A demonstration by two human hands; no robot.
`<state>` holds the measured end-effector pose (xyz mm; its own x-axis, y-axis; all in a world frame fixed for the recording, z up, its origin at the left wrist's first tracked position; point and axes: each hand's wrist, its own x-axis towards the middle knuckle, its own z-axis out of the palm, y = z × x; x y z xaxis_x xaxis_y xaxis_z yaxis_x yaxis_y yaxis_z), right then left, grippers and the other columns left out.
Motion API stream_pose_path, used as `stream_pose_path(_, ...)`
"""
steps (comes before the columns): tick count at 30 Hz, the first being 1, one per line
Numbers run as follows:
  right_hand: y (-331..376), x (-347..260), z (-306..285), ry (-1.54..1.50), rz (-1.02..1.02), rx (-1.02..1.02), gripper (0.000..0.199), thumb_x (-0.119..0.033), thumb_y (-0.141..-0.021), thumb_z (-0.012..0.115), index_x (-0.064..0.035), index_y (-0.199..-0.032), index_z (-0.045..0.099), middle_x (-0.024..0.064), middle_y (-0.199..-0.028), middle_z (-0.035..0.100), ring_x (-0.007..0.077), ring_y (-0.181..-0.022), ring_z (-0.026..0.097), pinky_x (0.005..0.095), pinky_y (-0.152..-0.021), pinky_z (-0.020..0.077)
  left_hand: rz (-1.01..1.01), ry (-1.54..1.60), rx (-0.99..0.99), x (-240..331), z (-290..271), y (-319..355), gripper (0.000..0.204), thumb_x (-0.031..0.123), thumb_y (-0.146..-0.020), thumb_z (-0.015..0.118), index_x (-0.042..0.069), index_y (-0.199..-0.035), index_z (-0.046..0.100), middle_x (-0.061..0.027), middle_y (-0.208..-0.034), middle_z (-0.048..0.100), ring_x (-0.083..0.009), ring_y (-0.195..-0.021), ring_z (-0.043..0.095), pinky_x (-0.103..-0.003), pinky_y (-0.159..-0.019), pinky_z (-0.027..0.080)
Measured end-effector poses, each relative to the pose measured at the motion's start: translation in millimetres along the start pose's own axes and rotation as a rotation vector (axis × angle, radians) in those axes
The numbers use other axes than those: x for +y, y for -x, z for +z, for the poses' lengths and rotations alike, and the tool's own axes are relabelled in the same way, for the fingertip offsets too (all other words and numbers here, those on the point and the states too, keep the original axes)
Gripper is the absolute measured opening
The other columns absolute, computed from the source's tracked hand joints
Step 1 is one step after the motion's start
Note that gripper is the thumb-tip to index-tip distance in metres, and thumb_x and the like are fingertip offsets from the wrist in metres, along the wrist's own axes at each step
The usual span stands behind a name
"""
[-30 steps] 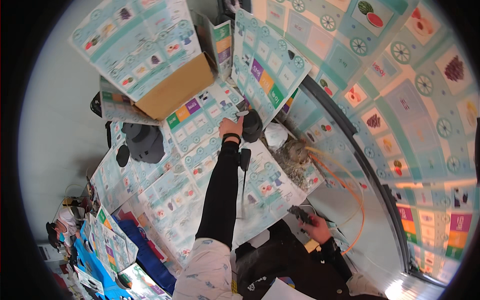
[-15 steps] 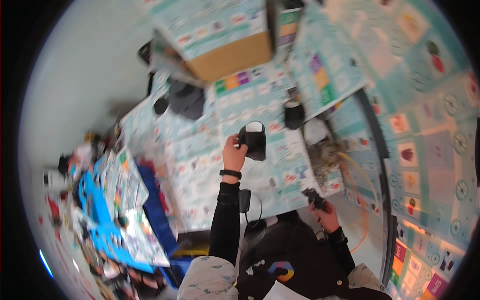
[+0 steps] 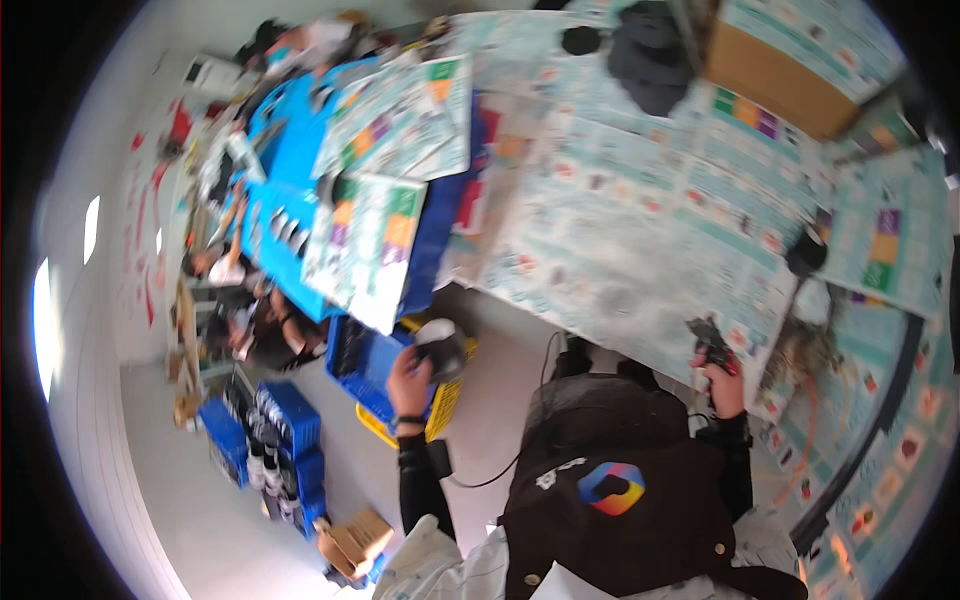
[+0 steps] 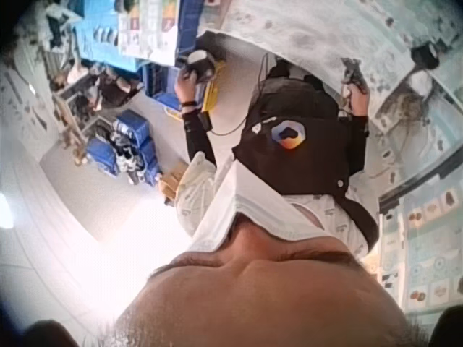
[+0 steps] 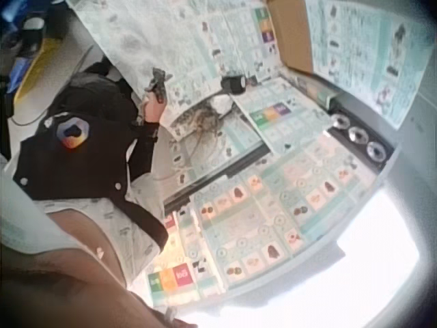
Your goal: Manually assemble and glue shoe components in a factory setting.
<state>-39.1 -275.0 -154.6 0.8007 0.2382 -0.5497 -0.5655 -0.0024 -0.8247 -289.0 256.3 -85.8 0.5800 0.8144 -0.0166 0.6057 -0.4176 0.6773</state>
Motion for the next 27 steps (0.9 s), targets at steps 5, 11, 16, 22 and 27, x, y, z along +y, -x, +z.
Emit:
stream_pose_path(5, 11.5, -34.3, 76.7, 0.178, 0.066, 0.034, 0.029, -0.004, -0.08, 0.057, -0.0016, -0.107, 0.065, 0.0029, -0.09, 0.071, 0.0103, -0.077, 0.066, 0.0242, -0.045, 0.0436, 0.013, 0.141, -0.078, 99.0, 17.1, -25.0, 0.03, 0.008, -0.084, 0.073, -0.003, -0.111, 0.064, -0.0088, -0.085, 0.069, -0.0123, -0.074, 0.065, -0.027, -0.067, 0.053)
stream_pose_path(11, 28.5, -10.9, 112.7, 0.181, 0.06, 0.11, 0.031, 0.0, -0.079, 0.058, 0.0, -0.11, 0.064, 0.0049, -0.089, 0.071, 0.0099, -0.071, 0.064, 0.0254, -0.047, 0.0445, 0.13, 0.332, -0.259, 107.9, 58.9, -61.3, 0.03, 0.007, -0.086, 0.072, -0.002, -0.113, 0.063, -0.0085, -0.089, 0.069, -0.0127, -0.075, 0.065, -0.027, -0.065, 0.053)
stream_pose_path(16, 40.6, -4.2, 145.4, 0.195, 0.11, 0.119, 0.027, 0.002, -0.085, 0.06, 0.0015, -0.112, 0.064, 0.0041, -0.093, 0.071, 0.0123, -0.088, 0.066, 0.0242, -0.078, 0.0498, 0.229, 0.262, -0.466, 64.3, 149.6, -82.7, 0.031, 0.013, -0.082, 0.072, -0.001, -0.108, 0.063, -0.015, -0.094, 0.071, -0.0278, -0.08, 0.07, -0.038, -0.071, 0.056)
stream_pose_path(22, 37.0, 19.0, 143.0, 0.457, -0.052, 0.159, 0.021, -0.01, -0.085, 0.065, -0.0031, -0.105, 0.065, 0.0019, -0.083, 0.07, 0.0089, -0.077, 0.059, 0.0266, -0.074, 0.0474, 0.363, -0.146, -1.062, 20.7, 255.0, -44.0, 0.04, 0.027, -0.078, 0.07, -0.002, -0.104, 0.059, -0.0243, -0.093, 0.069, -0.0442, -0.09, 0.066, -0.051, -0.078, 0.054)
stream_pose_path(27, 36.5, 7.0, 136.2, 0.382, -0.021, 0.189, 0.018, -0.01, -0.085, 0.062, -0.0038, -0.101, 0.065, 0.0022, -0.081, 0.069, 0.0086, -0.075, 0.058, 0.027, -0.073, 0.0472, 0.42, -0.197, -1.118, -7.1, 260.7, -7.9, 0.04, 0.024, -0.079, 0.07, 0.0, -0.109, 0.058, -0.023, -0.096, 0.068, -0.0426, -0.09, 0.066, -0.051, -0.078, 0.054)
